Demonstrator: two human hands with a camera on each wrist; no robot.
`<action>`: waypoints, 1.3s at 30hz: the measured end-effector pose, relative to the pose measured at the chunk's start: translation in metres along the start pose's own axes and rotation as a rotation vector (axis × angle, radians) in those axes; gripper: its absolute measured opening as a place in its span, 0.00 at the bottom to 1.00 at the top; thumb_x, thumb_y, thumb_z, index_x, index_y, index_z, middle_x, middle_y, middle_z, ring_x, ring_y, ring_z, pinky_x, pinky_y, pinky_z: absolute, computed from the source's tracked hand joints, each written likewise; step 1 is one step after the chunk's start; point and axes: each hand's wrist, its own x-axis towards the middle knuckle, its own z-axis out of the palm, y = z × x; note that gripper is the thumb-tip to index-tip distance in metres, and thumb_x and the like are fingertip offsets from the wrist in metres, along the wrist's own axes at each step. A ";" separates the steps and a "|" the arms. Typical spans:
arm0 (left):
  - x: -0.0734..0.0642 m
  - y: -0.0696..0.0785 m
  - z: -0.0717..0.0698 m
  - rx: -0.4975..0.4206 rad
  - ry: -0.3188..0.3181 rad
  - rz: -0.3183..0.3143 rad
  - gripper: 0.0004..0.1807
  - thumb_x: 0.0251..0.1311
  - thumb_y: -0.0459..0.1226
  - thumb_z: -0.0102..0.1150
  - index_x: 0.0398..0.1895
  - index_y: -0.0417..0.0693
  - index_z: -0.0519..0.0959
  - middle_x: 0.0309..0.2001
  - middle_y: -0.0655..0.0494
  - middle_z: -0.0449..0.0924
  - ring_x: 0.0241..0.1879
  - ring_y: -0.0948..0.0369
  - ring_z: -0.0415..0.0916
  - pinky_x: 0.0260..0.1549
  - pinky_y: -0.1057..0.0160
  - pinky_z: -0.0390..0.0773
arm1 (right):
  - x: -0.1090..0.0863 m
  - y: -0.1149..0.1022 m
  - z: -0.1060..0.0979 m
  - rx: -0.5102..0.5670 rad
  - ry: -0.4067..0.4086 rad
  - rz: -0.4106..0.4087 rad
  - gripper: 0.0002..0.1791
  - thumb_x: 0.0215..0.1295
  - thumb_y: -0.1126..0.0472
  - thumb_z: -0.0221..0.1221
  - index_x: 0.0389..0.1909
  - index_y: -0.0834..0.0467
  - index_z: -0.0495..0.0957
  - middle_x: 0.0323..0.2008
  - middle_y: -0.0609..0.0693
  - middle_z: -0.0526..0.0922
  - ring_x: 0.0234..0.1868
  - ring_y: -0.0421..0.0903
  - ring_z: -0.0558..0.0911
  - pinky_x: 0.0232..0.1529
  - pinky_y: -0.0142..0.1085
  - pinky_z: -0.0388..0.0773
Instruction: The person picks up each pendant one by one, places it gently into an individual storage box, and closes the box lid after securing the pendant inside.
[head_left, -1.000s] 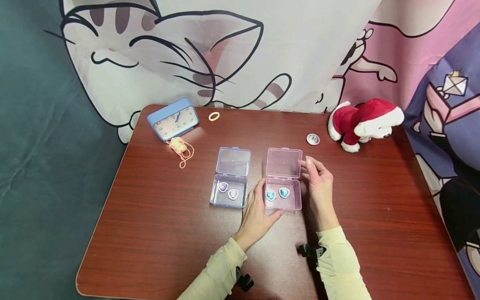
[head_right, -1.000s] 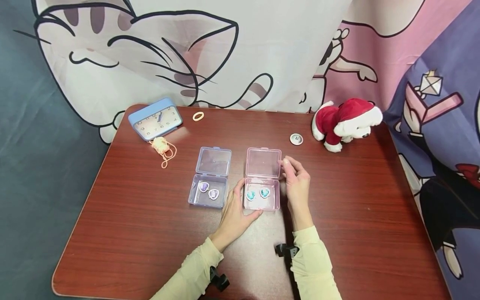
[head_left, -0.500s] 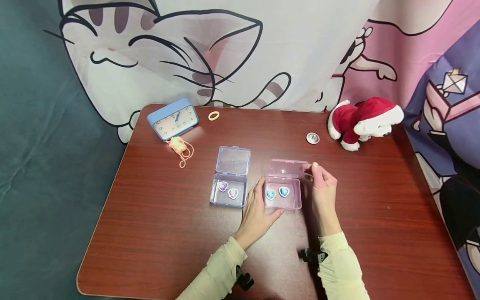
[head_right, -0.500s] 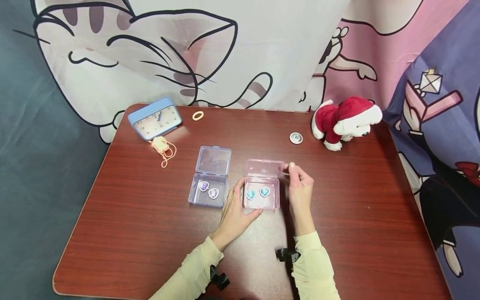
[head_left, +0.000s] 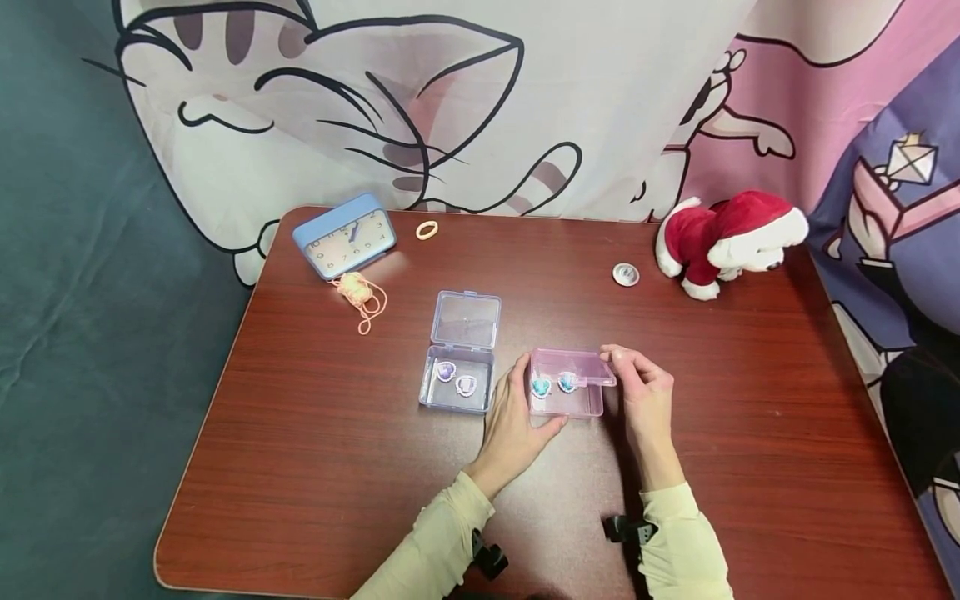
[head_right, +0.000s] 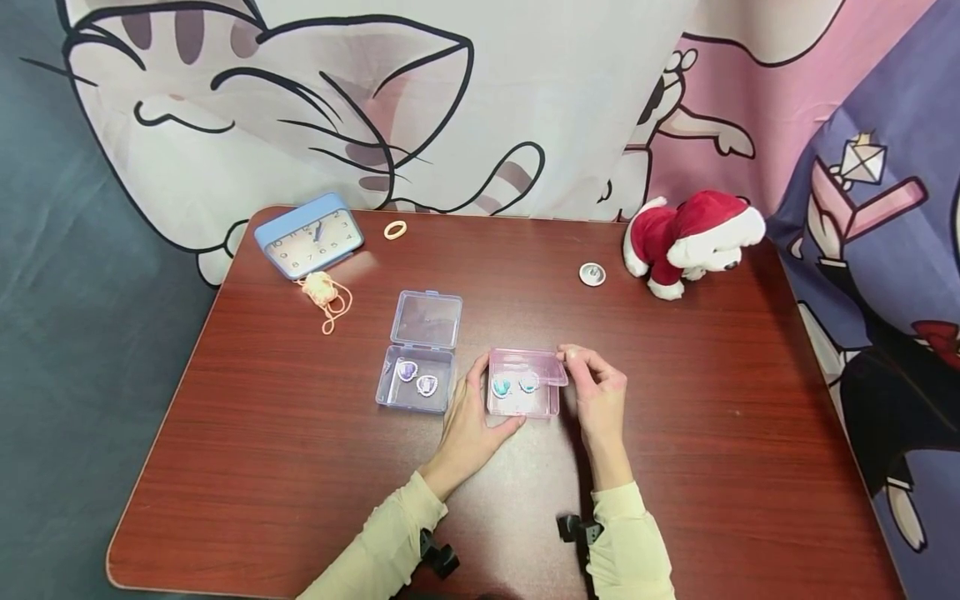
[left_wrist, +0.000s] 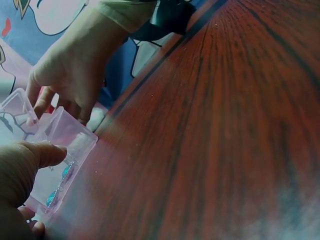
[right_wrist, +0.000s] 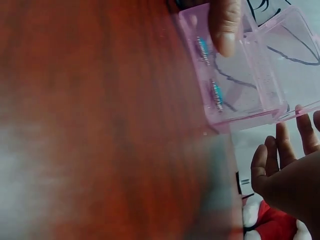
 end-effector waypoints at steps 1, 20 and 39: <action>0.000 0.000 0.000 0.006 0.004 0.003 0.60 0.50 0.47 0.82 0.83 0.47 0.54 0.73 0.44 0.70 0.71 0.51 0.69 0.68 0.47 0.74 | -0.002 0.001 -0.001 0.002 -0.006 0.001 0.14 0.74 0.69 0.61 0.38 0.80 0.82 0.39 0.44 0.91 0.48 0.42 0.87 0.52 0.28 0.81; 0.000 -0.004 -0.001 -0.013 0.013 0.007 0.60 0.51 0.47 0.82 0.83 0.48 0.54 0.74 0.45 0.70 0.70 0.51 0.70 0.67 0.47 0.75 | -0.024 0.011 -0.014 -0.110 -0.285 0.008 0.28 0.70 0.72 0.62 0.70 0.65 0.74 0.66 0.65 0.78 0.66 0.50 0.78 0.63 0.27 0.75; 0.000 -0.003 0.001 -0.017 0.001 0.004 0.60 0.51 0.45 0.82 0.83 0.49 0.54 0.74 0.45 0.69 0.72 0.51 0.69 0.69 0.47 0.73 | -0.036 0.023 -0.013 -0.143 -0.335 -0.045 0.43 0.63 0.78 0.65 0.79 0.62 0.62 0.70 0.67 0.70 0.68 0.51 0.74 0.66 0.25 0.71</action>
